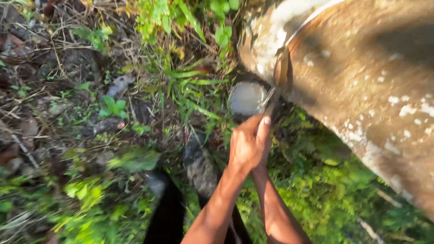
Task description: The recorder uses a tapping knife to cut grooves into rubber trees to harvest latex into collection cups.
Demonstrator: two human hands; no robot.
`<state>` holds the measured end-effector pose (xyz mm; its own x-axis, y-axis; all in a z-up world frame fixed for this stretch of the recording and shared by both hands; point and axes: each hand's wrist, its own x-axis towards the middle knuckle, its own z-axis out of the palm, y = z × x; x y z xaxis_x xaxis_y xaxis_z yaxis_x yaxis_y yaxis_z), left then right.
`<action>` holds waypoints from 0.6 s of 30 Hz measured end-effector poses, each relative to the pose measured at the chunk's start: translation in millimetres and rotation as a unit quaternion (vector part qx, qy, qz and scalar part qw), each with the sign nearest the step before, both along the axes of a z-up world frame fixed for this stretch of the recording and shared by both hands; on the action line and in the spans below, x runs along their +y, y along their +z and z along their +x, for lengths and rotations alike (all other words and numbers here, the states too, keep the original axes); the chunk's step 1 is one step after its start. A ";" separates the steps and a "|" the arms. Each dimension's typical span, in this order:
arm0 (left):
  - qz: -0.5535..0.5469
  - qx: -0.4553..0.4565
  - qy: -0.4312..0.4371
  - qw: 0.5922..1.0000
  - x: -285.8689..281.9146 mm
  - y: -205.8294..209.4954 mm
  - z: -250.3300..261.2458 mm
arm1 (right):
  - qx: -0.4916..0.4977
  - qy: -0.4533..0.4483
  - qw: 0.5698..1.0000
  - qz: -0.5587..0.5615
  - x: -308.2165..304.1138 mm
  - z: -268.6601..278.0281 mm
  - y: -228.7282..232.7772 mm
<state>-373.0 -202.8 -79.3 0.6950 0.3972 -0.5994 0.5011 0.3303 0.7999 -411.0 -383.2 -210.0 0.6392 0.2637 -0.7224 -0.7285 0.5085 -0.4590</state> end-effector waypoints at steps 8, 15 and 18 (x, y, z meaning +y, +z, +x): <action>-0.005 -0.029 0.048 0.998 -25.9 -7.5 -9.5 | 0.032 -0.074 0.972 0.220 8.4 12.5 18.1; -0.002 -0.064 0.099 0.993 -44.4 -18.2 -13.7 | 0.042 0.008 0.993 0.110 -39.7 14.7 -1.1; -0.026 0.000 0.087 0.996 -53.8 -8.3 -12.5 | 0.187 -0.198 0.856 0.439 9.3 31.3 37.3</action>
